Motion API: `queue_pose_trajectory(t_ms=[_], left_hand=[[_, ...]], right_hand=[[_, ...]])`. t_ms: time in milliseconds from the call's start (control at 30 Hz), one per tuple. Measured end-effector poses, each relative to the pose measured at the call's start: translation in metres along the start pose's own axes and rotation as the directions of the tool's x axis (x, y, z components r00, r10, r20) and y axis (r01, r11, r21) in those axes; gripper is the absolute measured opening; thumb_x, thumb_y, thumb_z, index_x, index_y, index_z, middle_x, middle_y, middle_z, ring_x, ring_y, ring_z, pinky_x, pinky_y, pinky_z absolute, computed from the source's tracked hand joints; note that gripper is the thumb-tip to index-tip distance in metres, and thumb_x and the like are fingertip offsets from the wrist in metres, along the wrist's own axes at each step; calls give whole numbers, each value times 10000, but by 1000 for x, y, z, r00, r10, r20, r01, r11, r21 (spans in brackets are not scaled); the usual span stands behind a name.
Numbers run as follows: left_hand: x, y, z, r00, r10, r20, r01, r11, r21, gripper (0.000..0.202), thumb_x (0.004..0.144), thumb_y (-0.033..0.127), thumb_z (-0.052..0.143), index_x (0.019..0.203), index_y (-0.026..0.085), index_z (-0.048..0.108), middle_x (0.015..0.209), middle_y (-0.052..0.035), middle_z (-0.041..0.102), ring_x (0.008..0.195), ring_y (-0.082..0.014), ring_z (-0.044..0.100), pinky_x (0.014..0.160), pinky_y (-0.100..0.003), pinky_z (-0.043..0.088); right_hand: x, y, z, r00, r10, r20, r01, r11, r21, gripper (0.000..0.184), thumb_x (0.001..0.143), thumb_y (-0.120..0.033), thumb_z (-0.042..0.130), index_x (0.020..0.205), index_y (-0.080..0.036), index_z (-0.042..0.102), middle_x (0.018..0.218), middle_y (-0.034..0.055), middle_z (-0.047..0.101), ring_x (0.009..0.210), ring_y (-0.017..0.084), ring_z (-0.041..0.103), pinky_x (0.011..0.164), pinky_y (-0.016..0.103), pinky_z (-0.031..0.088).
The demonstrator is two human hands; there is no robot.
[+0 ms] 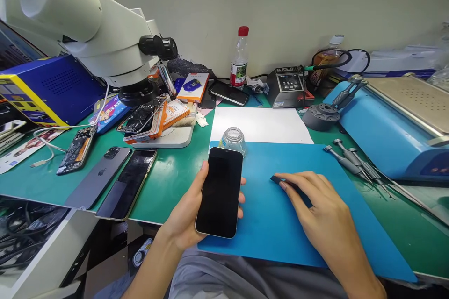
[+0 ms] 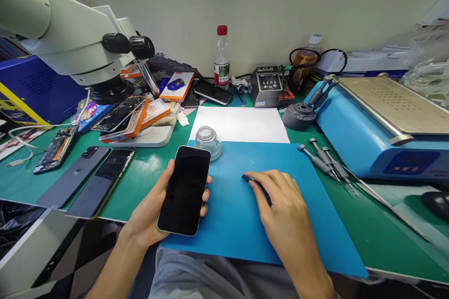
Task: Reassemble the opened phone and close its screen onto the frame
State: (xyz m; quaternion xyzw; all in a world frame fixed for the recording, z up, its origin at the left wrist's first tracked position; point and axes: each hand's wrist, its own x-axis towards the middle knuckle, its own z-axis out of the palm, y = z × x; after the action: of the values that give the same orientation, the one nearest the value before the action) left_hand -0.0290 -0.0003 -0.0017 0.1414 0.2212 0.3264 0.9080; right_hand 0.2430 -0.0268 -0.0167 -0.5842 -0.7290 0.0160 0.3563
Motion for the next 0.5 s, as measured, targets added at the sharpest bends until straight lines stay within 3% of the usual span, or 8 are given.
queue_pose_trajectory(t_ms=[500], left_hand=[[-1,1,3,1000,-15,-15,16,1000,8,856,1095,773,337,1345,58,735,1036,-135,753,888,-239,774,818,-301,602]], right_hand=[[-6,-2,2,997,-75,6,75,991,-113,224,1155,-301,552,1337,-252,672,1135,21,721,1026,207,647,902,360,483]])
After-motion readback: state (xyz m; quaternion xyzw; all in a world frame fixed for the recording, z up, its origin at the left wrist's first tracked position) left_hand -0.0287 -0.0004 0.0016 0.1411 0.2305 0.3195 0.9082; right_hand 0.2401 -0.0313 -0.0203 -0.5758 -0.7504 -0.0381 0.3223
